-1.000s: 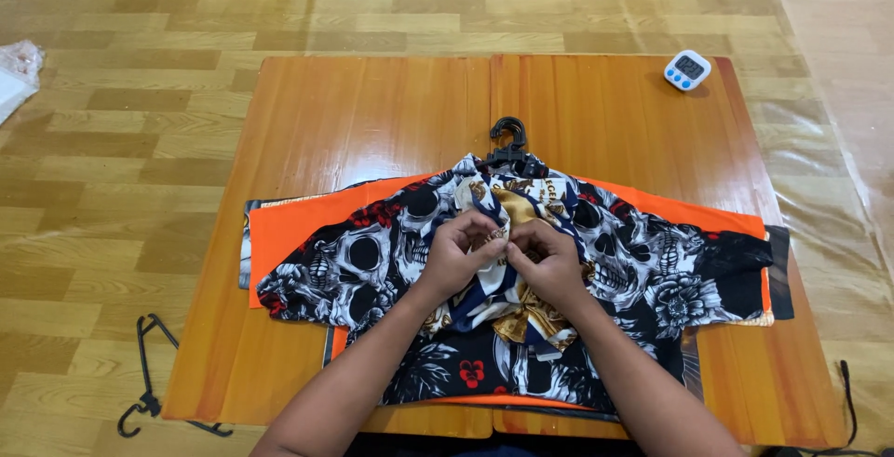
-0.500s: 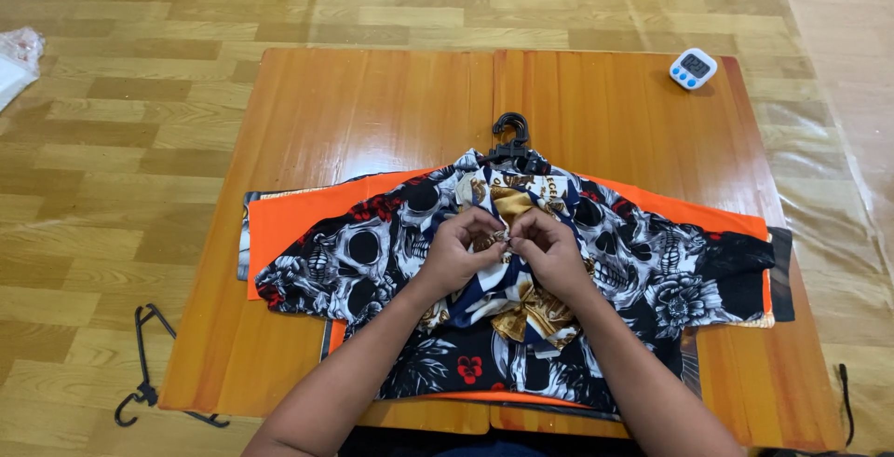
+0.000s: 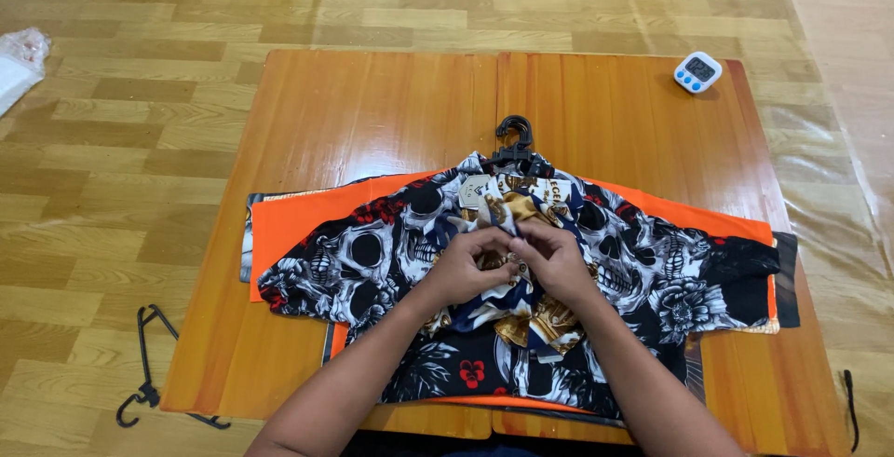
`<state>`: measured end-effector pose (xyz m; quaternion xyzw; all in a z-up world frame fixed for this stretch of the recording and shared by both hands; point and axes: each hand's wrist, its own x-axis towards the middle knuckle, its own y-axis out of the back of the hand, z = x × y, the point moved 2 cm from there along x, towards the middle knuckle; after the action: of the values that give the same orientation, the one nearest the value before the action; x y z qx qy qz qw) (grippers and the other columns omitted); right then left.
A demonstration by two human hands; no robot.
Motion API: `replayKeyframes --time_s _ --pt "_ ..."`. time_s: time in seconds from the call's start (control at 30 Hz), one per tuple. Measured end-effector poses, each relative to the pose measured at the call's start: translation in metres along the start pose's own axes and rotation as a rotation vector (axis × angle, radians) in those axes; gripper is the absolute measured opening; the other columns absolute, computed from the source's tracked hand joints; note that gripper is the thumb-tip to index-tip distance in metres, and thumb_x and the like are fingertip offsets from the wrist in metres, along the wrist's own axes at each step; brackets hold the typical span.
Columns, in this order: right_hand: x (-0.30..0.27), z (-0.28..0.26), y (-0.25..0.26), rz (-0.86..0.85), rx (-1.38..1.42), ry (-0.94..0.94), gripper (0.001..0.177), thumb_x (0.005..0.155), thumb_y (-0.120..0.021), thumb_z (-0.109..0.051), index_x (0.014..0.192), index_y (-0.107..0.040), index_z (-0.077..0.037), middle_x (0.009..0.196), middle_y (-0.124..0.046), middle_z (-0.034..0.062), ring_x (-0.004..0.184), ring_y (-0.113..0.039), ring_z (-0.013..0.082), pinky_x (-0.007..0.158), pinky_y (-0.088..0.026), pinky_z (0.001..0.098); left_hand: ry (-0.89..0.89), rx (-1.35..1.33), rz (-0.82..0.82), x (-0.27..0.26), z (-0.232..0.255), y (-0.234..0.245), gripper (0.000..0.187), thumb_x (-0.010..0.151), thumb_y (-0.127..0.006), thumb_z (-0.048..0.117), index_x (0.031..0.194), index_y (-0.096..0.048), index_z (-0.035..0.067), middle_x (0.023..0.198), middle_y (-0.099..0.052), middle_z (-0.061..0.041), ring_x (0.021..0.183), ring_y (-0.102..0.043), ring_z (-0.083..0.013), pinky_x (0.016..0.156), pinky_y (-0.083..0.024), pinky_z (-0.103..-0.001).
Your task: The person places a skull-patterned shirt on a hanger, buttons it, and smooths it out. Then they pick up a patterned scarf, fold it, and place it on top of the shirt.
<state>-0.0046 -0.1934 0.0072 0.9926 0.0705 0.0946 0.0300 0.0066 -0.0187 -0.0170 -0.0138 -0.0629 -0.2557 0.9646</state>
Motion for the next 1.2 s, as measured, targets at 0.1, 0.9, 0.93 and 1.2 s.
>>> replayKeyframes --time_s 0.1,0.9,0.93,1.2 --pt "0.0 -0.003 -0.003 0.067 0.016 0.023 0.014 0.097 -0.072 -0.008 0.1 -0.081 0.001 0.068 -0.074 0.0115 0.068 -0.059 0.0118 0.068 -0.051 0.032 0.0 0.045 -0.007 -0.001 0.009 -0.002 0.024 0.087 -0.081 0.014 0.109 -0.073 0.008 0.088 -0.076 -0.013 0.09 -0.072 -0.0242 0.08 -0.057 -0.041" --pt "-0.001 0.026 0.006 0.34 0.223 -0.074 0.021 0.104 -0.066 -0.013 0.086 -0.065 -0.003 0.056 -0.056 -0.002 0.047 -0.039 0.0007 0.045 -0.031 0.0173 -0.108 0.165 -0.091 -0.005 0.033 -0.012 0.022 0.091 -0.073 0.009 0.113 -0.07 0.004 0.086 -0.076 -0.018 0.078 -0.073 -0.0341 0.065 -0.056 -0.043" --pt "-0.003 0.029 0.005 0.344 0.223 -0.078 0.021 0.104 -0.066 -0.013 0.086 -0.065 -0.003 0.056 -0.056 -0.002 0.047 -0.039 0.0007 0.045 -0.031 0.0173 -0.104 0.162 -0.095 -0.006 0.037 -0.014 0.022 0.091 -0.073 0.009 0.113 -0.07 0.004 0.086 -0.076 -0.018 0.078 -0.073 -0.0341 0.065 -0.056 -0.043" --pt "-0.017 0.022 -0.002 0.453 -0.07 0.183 0.022 0.112 -0.048 -0.012 0.093 -0.056 -0.005 0.06 -0.05 -0.0002 0.054 -0.041 0.0061 0.054 -0.037 0.0228 -0.804 0.793 0.121 -0.007 0.043 -0.031 0.007 0.097 -0.073 0.018 0.096 -0.073 0.011 0.07 -0.067 -0.004 0.06 -0.062 -0.0181 0.051 -0.055 -0.025"
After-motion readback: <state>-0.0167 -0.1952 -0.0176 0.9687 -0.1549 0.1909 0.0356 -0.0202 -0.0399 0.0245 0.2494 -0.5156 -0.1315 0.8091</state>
